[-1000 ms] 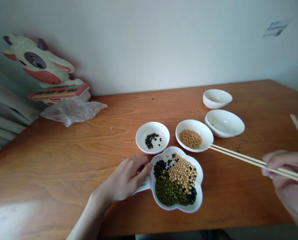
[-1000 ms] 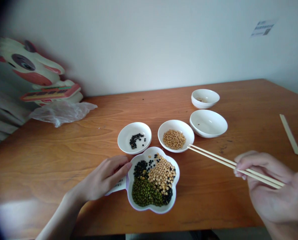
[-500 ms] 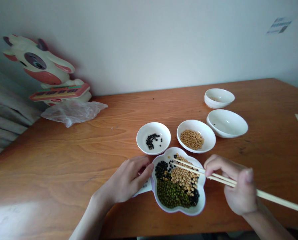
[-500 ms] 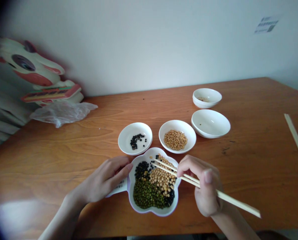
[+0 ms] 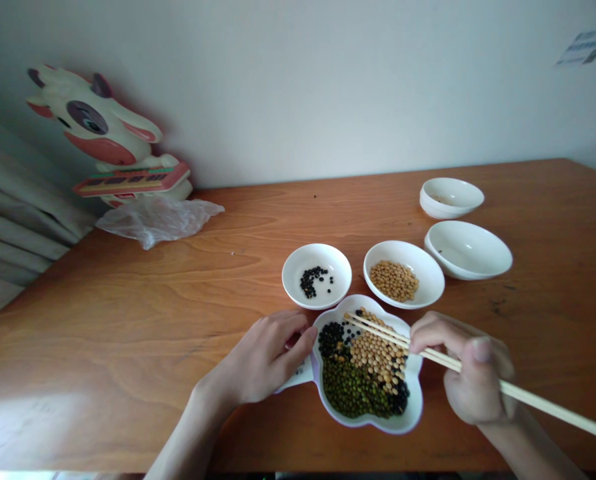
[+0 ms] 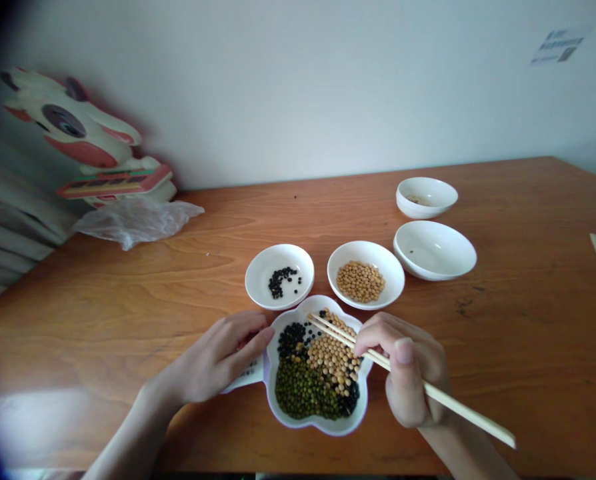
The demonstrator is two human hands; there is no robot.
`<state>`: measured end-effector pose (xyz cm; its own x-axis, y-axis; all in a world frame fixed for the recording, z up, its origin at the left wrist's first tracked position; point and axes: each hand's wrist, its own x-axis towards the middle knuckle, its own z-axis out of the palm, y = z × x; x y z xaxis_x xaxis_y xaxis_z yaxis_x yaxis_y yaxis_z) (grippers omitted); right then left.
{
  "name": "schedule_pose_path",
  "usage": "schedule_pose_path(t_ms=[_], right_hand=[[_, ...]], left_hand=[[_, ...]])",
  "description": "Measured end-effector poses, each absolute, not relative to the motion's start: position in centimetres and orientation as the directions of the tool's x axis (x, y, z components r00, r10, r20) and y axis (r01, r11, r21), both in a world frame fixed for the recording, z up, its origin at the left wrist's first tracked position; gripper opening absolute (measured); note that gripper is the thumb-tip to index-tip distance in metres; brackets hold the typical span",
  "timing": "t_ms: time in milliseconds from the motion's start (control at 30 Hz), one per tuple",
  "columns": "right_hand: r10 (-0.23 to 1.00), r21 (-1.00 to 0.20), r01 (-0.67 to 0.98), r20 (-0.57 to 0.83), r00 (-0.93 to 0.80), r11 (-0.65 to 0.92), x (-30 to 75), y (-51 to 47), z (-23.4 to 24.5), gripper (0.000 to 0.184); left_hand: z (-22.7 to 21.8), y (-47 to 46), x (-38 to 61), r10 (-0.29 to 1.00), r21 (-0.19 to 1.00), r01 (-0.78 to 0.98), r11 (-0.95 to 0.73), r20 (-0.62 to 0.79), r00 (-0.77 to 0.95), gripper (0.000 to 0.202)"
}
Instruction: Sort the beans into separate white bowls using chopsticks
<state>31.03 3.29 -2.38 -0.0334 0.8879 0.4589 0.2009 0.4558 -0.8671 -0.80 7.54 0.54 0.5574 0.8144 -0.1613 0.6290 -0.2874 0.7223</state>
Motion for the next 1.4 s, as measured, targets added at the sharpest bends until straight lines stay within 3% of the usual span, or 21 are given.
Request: schedule_pose_path(t_ms=[300,967,1400], right_hand=[[0.892,-0.88,0.195,0.45,0.046,0.434,31.2,3.5,-1.0,0.079],[0.918,-0.885,0.246,0.376,-0.125,0.396,32.4,3.3,-2.3,0.078],[0.874,-0.843,0.234,0.474,-0.105,0.485,31.3,3.8,-1.9,0.075]], left_hand=[[0.7,7.4,-0.8,0.812,0.724,0.633,-0.276,-0.177,0.556,0.051],[0.6,7.6,-0.7,0.814,0.714,0.637,-0.29,-0.166,0.557,0.051],[0.4,7.5,-0.9,0.816,0.714,0.634,-0.297,-0.154,0.557,0.051]])
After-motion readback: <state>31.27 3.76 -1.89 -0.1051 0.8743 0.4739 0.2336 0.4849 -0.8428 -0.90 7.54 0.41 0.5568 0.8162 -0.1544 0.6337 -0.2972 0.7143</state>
